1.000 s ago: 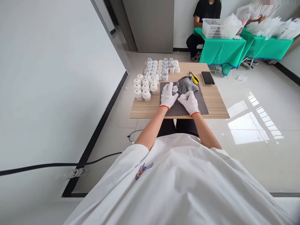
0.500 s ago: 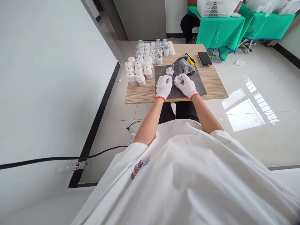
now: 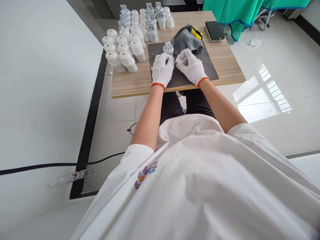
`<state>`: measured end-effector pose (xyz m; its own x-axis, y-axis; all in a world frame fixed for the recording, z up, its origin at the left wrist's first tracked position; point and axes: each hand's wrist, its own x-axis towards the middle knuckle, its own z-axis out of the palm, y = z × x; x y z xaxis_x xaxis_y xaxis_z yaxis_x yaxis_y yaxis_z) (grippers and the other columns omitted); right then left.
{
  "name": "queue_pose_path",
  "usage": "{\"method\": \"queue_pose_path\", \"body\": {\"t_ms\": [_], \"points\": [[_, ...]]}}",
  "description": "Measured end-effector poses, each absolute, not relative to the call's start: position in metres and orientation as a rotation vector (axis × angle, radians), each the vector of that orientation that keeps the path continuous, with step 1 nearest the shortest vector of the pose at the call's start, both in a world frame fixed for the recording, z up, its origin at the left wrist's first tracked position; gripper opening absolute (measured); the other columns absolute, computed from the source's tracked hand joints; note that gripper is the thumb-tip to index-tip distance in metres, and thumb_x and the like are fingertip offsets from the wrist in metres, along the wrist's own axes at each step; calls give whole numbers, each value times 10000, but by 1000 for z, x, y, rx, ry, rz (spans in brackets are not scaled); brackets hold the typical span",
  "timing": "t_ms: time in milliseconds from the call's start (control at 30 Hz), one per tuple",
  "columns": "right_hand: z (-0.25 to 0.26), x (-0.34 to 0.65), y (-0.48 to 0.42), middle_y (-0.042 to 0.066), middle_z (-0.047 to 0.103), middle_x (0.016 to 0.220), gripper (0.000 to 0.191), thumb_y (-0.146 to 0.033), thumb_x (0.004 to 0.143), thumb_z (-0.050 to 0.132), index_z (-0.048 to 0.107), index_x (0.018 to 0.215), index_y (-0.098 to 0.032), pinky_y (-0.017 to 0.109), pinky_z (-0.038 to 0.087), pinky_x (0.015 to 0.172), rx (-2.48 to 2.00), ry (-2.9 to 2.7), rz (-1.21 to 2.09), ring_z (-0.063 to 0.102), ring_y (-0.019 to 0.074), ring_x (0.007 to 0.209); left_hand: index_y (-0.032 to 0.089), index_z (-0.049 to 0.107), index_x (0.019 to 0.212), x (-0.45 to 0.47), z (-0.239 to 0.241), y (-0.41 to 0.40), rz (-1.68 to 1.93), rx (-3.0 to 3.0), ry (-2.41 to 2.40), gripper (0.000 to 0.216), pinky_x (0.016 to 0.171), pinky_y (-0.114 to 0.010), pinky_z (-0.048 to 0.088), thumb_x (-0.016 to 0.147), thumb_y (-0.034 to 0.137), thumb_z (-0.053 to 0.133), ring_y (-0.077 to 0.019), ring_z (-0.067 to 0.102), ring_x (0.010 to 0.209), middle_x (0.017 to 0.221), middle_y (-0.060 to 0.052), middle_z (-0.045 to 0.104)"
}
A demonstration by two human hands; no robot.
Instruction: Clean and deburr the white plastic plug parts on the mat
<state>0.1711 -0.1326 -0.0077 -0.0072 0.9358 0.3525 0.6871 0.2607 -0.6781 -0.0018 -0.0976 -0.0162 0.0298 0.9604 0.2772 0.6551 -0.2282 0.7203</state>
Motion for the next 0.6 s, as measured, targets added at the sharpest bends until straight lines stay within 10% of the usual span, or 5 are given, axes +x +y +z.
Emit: {"method": "queue_pose_path", "body": {"t_ms": [267, 600], "points": [[-9, 172, -127, 20, 737, 1075, 201, -439, 947, 692, 550, 1023, -318, 525, 581, 1084, -1502, -1791, 339, 748, 303, 1080, 391, 695, 977, -7, -29, -82, 1147, 1933, 1526, 195, 1313, -542, 494, 1088, 530, 615, -320, 586, 1472, 1281, -17, 760], [4, 168, -135, 54, 773, 1174, 200, -384, 1027, 697, 621, 1171, -269, 410, 514, 1048, -1592, -1827, 369, 678, 189, 1016, 257, 723, 1158, 0, -9, -102, 1055, 1919, 1601, 94, 1375, -466, 441, 1171, 282, 633, -196, 608, 1366, 1315, -26, 722]]}}
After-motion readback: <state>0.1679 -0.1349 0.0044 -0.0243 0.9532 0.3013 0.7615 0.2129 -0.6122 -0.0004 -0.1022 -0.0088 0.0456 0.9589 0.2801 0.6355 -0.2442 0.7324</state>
